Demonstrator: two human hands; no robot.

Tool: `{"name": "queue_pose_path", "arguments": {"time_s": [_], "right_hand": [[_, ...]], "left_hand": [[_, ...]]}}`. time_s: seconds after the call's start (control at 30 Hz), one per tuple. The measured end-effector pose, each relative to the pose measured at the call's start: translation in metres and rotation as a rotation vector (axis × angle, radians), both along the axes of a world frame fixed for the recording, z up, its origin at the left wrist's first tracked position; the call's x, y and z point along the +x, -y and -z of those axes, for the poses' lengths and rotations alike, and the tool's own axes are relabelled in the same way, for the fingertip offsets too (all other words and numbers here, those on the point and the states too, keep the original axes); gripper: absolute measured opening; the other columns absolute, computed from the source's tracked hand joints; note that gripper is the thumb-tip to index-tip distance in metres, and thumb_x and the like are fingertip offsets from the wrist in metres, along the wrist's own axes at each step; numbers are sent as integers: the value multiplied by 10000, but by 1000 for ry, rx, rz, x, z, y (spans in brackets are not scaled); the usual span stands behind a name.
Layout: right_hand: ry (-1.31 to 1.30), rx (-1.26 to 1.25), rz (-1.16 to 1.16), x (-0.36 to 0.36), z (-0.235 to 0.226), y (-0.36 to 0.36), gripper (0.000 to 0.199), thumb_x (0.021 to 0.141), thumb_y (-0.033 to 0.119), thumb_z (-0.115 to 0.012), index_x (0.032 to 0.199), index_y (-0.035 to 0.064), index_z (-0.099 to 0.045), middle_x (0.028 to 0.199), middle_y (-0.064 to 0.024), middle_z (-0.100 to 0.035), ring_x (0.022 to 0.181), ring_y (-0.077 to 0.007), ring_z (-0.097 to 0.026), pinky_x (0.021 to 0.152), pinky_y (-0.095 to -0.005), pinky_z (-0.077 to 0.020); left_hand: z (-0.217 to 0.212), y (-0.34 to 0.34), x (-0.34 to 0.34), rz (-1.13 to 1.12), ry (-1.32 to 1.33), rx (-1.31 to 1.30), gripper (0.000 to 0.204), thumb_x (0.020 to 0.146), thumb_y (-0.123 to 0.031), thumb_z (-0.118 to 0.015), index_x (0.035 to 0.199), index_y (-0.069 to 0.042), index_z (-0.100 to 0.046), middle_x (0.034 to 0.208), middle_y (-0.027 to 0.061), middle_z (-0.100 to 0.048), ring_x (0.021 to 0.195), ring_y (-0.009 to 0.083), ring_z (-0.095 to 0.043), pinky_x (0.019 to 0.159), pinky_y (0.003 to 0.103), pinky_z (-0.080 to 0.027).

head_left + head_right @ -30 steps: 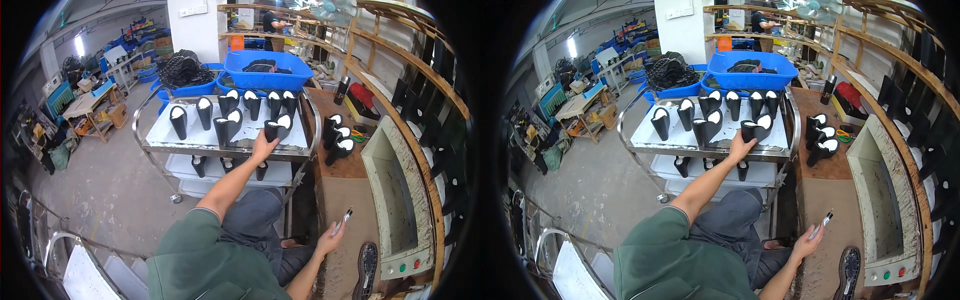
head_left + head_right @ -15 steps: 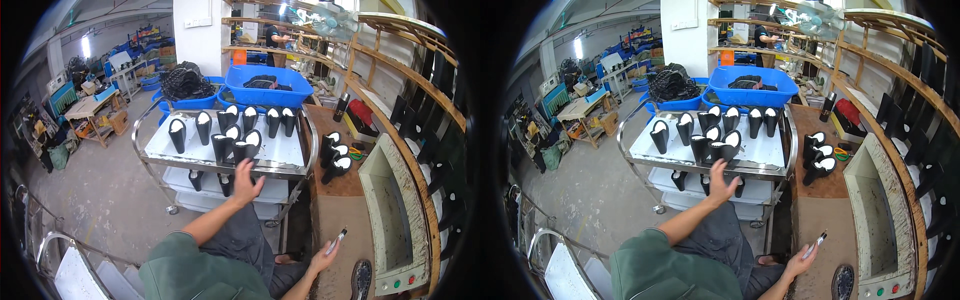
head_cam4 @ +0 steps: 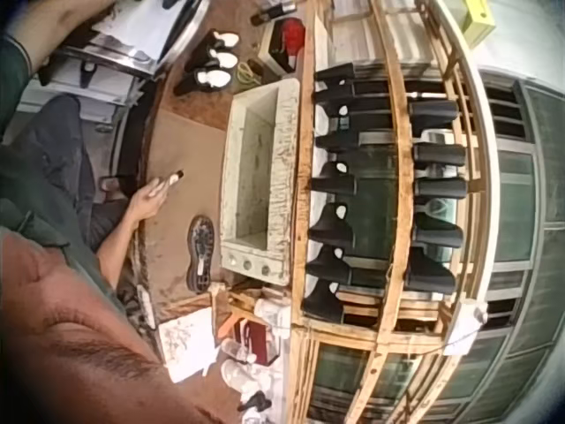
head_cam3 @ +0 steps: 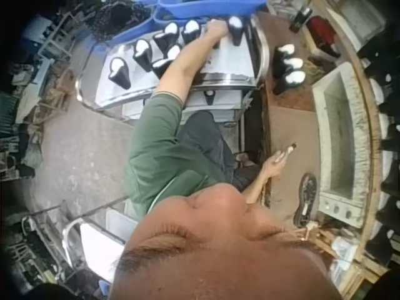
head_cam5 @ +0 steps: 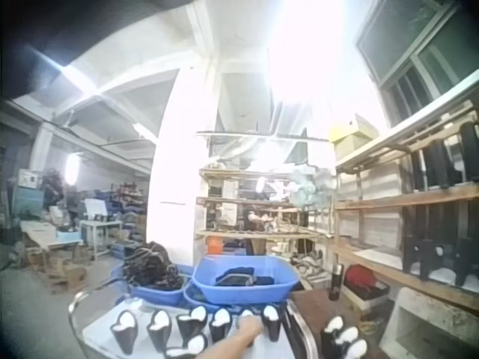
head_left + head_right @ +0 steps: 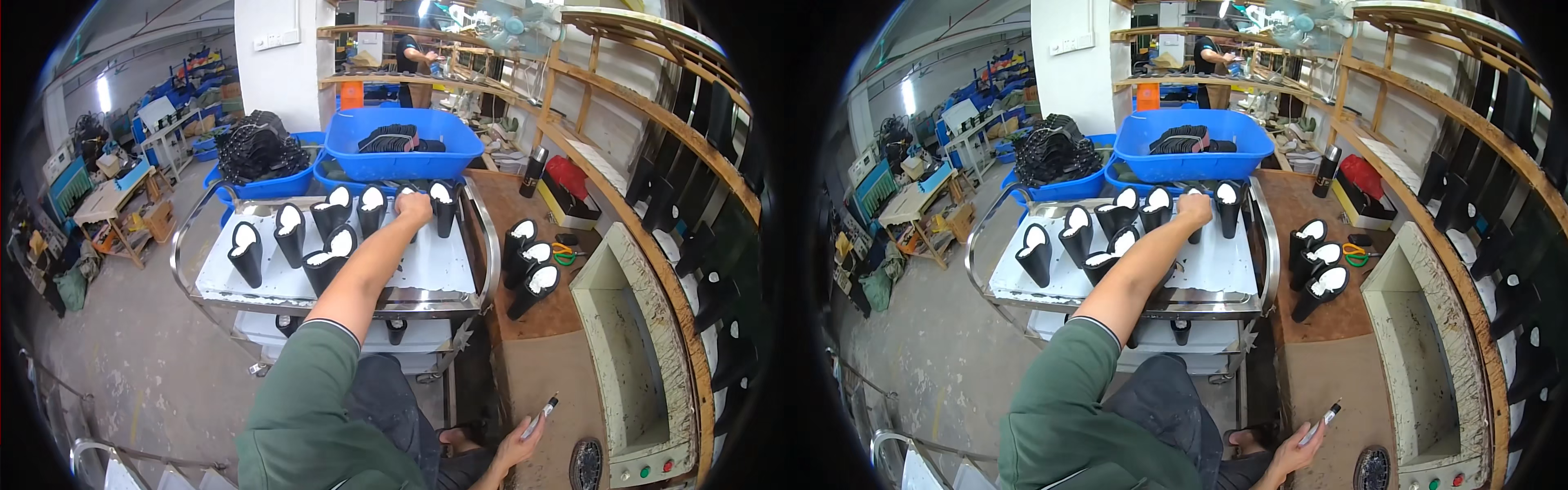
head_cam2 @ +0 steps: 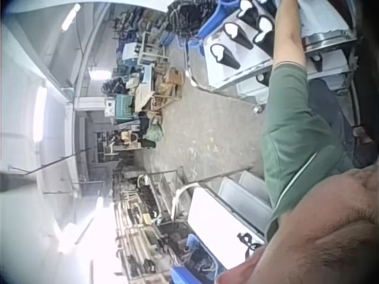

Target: The person picks up shoe wedge heels from a cart, applies adhesive along the edges using a syringe applicator, presses the parts together by hand, and returns them to the cart.

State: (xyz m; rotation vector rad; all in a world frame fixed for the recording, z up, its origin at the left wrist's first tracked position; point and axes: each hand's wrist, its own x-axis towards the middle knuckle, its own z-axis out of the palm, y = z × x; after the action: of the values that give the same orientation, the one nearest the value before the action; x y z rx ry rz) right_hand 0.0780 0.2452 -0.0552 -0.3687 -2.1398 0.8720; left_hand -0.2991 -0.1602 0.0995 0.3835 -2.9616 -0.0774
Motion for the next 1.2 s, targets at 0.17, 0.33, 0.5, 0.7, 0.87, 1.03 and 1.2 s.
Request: {"name": "queue_pose_path", "arguments": {"time_s": [0.17,0.33,0.5,0.7,0.87,1.03,1.2], "right_hand": [[41,-47,-5,2,1,-5,356,893,150,-569,1221,17,-529,1190,-184,-575,1087,-337,-551,922,-378,-416],[68,-144,6,-2,-2,-3,367,896,148,-567,1233,10,-518,1212,-161,-569,1109,-289,-542,951,-352,-393],[15,-226,43,-1,-4,1,376,906,158,-562,1245,5,-509,1194,-148,-579,1092,-255,-541,943,-340,-390],[91,-47,184,-1,-11,9,321,898,116,-565,1206,28,-549,1034,-147,-608,880,-253,-591,790,-350,-468],[36,-281,200,4,11,6,298,900,117,-574,1189,50,-559,916,-116,-591,742,-171,-586,678,-294,-473],[-133,-813,-37,12,-60,32,281,912,164,-576,1154,28,-534,877,-78,-559,706,-133,-587,675,-258,-477],[-585,-615,-530,18,-160,95,496,894,331,-597,1234,20,-413,960,-55,-506,862,-250,-633,757,-300,-495]], "left_hand": [[-26,6,15,33,226,-127,354,814,-199,-576,1142,-78,-634,1222,158,-575,1098,364,-558,836,652,-404],[-41,1,-2,701,-98,-388,565,765,-169,-605,1305,-201,-441,1177,142,-501,1078,341,-543,851,476,-454],[-18,-1,-34,874,-42,-537,477,764,-54,-544,1228,-135,-471,1255,145,-469,971,303,-607,772,405,-505],[-56,-4,-5,894,41,-387,475,654,22,-627,1106,-8,-484,1062,172,-542,923,356,-596,735,419,-506],[-126,-15,105,930,-117,-66,530,606,-161,-682,1091,-3,-540,1021,162,-542,948,359,-555,811,404,-460],[-135,-44,263,959,-276,622,681,571,-233,-765,1168,-23,-513,1001,106,-572,954,217,-561,853,320,-430],[-72,-78,339,1264,-370,949,740,602,-164,-821,1219,-6,-444,1020,133,-608,901,227,-626,823,318,-497]]}}
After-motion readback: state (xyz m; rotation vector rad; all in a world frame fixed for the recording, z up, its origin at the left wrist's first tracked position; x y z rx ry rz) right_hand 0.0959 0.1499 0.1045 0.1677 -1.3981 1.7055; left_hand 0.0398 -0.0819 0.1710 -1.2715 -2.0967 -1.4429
